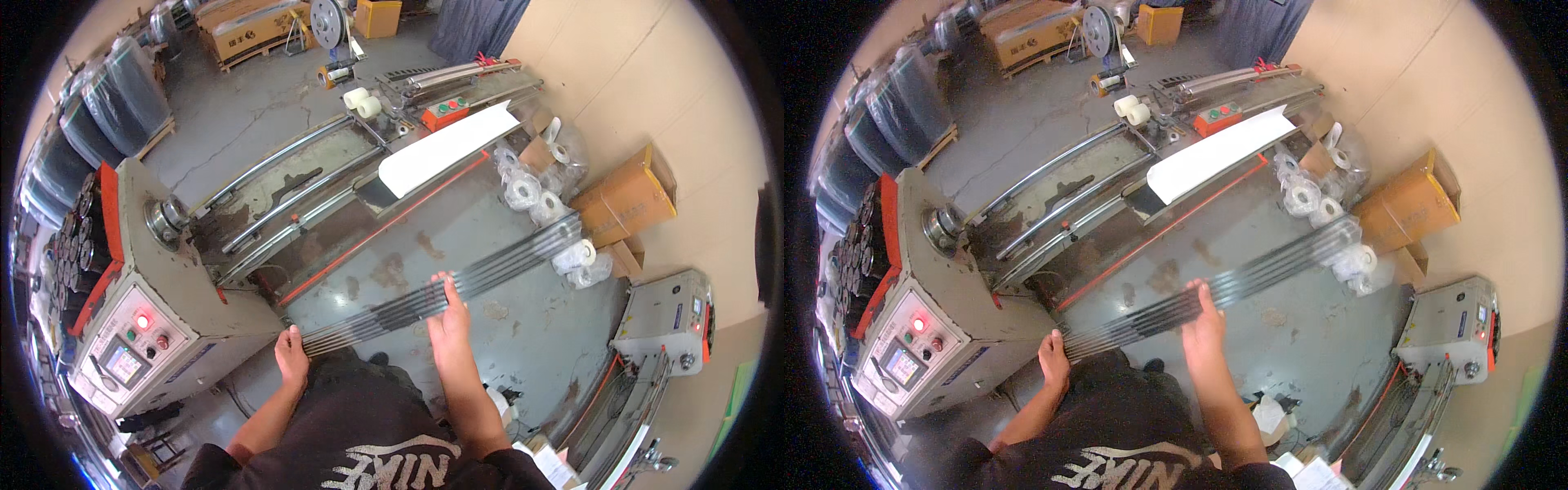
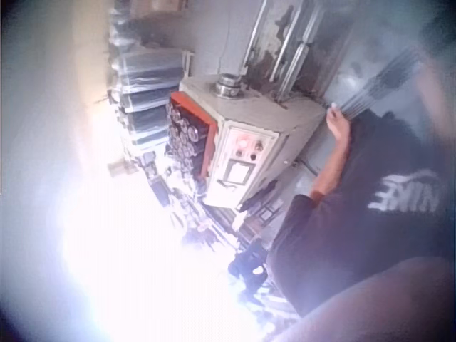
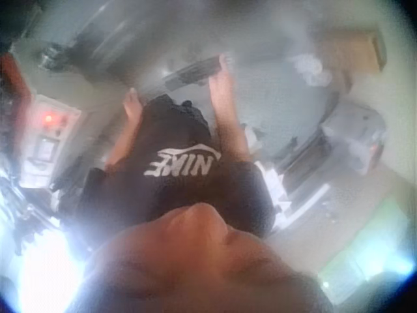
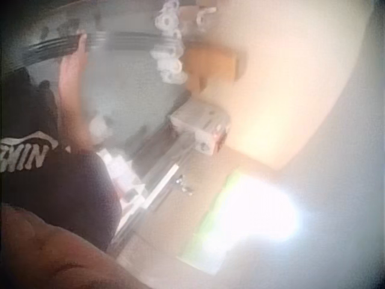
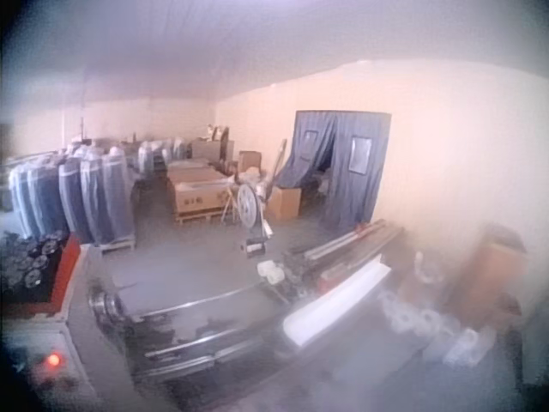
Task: The person handles bundles of metal rods, placing them onto a table and then feeding them into a machine. They then load rolls of white tape onto the machine's spindles and adjust the machine's components.
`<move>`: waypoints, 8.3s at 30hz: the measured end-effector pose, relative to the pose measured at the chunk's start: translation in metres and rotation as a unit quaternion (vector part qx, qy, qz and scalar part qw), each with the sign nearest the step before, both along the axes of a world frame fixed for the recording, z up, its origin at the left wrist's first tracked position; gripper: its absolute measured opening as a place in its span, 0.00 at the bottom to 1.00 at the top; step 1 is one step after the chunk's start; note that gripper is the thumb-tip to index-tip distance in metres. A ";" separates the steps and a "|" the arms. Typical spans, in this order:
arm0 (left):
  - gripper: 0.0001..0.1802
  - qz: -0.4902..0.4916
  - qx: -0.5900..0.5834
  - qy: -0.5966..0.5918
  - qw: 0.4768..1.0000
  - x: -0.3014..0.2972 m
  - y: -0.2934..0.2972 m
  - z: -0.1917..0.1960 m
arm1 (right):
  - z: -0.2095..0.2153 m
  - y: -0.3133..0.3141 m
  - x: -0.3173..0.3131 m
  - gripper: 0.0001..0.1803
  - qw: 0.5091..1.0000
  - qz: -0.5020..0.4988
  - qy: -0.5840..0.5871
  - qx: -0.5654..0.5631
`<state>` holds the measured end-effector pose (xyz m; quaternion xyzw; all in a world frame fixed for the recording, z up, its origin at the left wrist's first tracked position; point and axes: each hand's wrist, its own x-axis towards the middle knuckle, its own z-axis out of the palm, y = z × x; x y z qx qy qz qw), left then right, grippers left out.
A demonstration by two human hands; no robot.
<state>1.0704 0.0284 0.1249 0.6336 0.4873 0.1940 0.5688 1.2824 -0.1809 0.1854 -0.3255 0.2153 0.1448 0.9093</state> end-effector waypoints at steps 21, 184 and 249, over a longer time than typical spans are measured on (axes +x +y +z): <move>0.22 0.089 0.069 0.048 0.992 0.255 0.083 -0.059 | -0.113 0.119 0.333 0.16 0.986 0.135 0.095 -0.021; 0.46 0.066 0.195 0.402 0.892 0.485 0.029 -0.141 | -0.194 0.166 0.601 0.33 0.035 0.551 -0.748 -0.367; 0.40 0.305 0.056 0.311 0.898 0.491 -0.055 -0.095 | 0.118 0.574 0.732 0.29 0.052 0.119 -0.969 -0.211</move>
